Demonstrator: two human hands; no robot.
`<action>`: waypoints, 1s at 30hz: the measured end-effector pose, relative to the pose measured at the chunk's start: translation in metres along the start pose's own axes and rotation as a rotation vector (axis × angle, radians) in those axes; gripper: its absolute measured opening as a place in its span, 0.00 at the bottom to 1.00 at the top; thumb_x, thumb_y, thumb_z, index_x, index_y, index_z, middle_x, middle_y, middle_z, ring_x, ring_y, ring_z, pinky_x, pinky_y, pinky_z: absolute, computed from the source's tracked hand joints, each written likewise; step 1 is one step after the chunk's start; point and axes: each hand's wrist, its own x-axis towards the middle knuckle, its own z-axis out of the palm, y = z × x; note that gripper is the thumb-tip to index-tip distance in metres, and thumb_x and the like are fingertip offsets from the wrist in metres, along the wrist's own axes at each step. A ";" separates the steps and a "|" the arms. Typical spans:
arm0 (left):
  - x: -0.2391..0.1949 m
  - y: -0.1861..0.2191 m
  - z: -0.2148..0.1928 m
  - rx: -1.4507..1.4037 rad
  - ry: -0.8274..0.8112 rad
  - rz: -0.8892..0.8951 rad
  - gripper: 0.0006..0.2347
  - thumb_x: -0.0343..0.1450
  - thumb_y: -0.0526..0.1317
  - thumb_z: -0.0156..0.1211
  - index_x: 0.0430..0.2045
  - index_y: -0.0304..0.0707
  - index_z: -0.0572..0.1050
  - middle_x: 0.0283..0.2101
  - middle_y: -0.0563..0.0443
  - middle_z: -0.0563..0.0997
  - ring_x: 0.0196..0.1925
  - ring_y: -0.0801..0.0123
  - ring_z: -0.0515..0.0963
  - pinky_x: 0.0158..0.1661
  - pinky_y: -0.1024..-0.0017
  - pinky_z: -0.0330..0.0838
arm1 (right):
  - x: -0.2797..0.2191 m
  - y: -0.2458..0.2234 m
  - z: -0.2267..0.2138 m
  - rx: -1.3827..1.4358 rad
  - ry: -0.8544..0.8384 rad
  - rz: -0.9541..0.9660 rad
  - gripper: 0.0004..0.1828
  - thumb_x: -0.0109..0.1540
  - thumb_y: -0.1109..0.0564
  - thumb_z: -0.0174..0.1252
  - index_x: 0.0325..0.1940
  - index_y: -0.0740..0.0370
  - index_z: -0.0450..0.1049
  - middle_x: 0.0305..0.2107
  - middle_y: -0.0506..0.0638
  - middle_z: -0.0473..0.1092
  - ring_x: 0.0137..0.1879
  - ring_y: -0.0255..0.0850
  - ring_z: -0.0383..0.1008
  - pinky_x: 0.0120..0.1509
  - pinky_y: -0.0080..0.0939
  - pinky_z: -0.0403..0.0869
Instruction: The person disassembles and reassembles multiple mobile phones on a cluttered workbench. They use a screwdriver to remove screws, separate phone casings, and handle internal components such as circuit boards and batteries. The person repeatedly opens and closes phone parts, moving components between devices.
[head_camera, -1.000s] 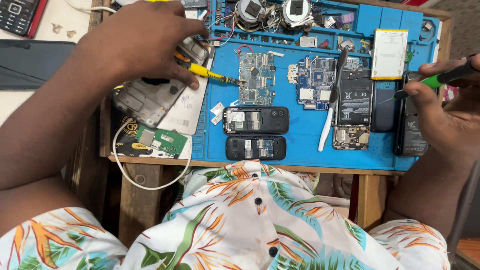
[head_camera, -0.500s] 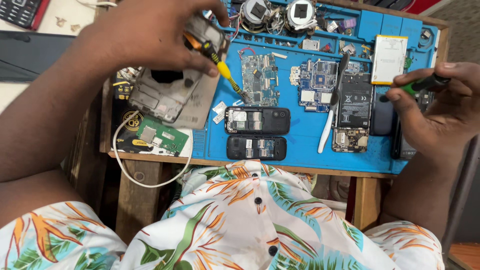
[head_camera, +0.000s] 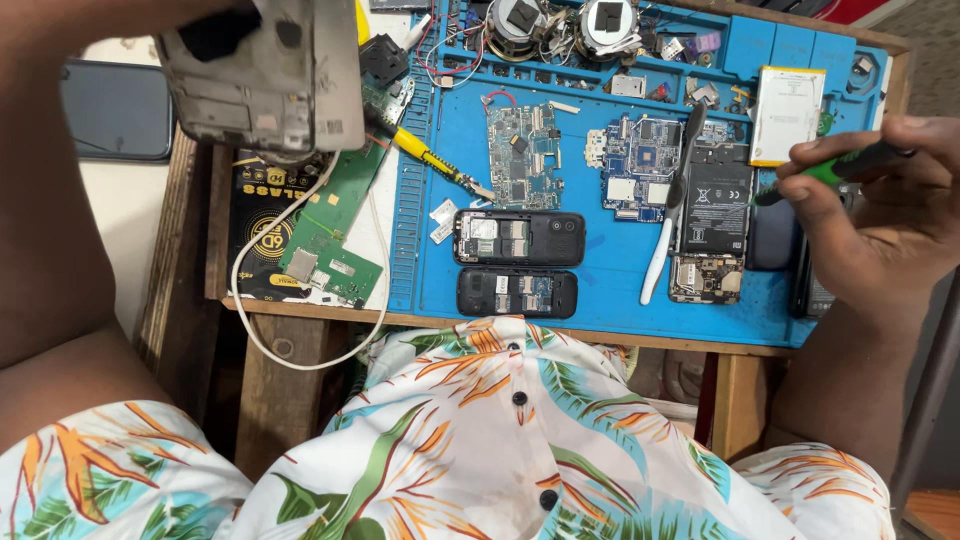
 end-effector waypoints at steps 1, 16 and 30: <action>0.000 0.004 0.006 -0.073 0.007 0.004 0.18 0.70 0.56 0.66 0.40 0.43 0.83 0.31 0.51 0.83 0.28 0.67 0.79 0.29 0.67 0.72 | 0.000 -0.002 0.000 0.036 0.009 0.011 0.29 0.76 0.71 0.61 0.74 0.57 0.54 0.48 0.60 0.74 0.52 0.43 0.79 0.59 0.38 0.80; 0.080 0.069 0.148 -0.171 0.228 0.675 0.26 0.73 0.58 0.75 0.51 0.32 0.75 0.47 0.44 0.84 0.51 0.65 0.85 0.53 0.64 0.79 | 0.030 -0.038 0.074 0.216 -0.175 0.244 0.17 0.62 0.54 0.69 0.48 0.68 0.76 0.28 0.45 0.62 0.32 0.31 0.62 0.38 0.28 0.62; 0.050 0.073 0.102 -0.406 -0.064 0.437 0.31 0.78 0.53 0.64 0.70 0.39 0.56 0.73 0.44 0.62 0.67 0.60 0.75 0.58 0.69 0.79 | 0.015 0.028 -0.003 0.735 0.182 0.566 0.12 0.68 0.62 0.60 0.52 0.73 0.77 0.34 0.52 0.76 0.31 0.31 0.73 0.33 0.31 0.70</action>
